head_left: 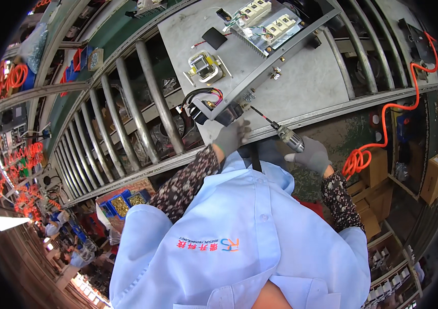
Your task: The person assembles an electronic device on a workbench, using a pneumatic screwdriver to secure components. They handle a white circuit board, a black fan, and a silver heat sink, positioning them on a metal frame and fastening them with screws.
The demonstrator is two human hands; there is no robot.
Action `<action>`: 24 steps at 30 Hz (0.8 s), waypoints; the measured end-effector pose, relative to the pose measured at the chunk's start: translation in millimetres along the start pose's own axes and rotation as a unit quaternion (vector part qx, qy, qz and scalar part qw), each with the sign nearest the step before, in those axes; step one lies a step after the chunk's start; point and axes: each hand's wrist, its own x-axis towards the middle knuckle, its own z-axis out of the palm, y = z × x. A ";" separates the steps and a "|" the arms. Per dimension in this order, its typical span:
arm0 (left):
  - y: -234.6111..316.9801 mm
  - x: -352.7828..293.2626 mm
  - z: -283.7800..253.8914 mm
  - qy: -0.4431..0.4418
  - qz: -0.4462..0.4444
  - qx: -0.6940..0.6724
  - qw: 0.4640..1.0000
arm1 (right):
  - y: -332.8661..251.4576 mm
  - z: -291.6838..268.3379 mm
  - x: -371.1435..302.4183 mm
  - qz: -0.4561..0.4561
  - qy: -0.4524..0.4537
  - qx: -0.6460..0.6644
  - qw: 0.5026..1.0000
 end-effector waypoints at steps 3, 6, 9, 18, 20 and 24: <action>7.3 20.1 21.6 -0.008 -0.045 -0.130 0.990 | 4.5 1.4 -10.0 -0.010 0.024 -0.004 1.000; 8.3 27.7 31.4 -0.053 -0.058 -0.175 0.981 | 16.6 7.1 -17.2 -0.023 0.044 0.002 0.999; 4.4 32.1 33.5 -0.056 -0.048 -0.179 0.981 | 21.5 12.2 -21.5 -0.022 0.047 0.006 0.999; 2.5 23.6 44.6 -0.040 0.029 -0.179 0.983 | 6.8 7.1 -33.6 -0.007 0.028 0.028 0.999; 4.6 17.7 48.1 -0.071 0.060 -0.179 0.979 | 9.2 8.7 -32.6 -0.023 0.003 0.088 0.996; 10.8 3.7 60.9 -0.112 0.123 -0.118 0.979 | 33.1 17.3 -28.9 -0.015 -0.224 0.408 0.885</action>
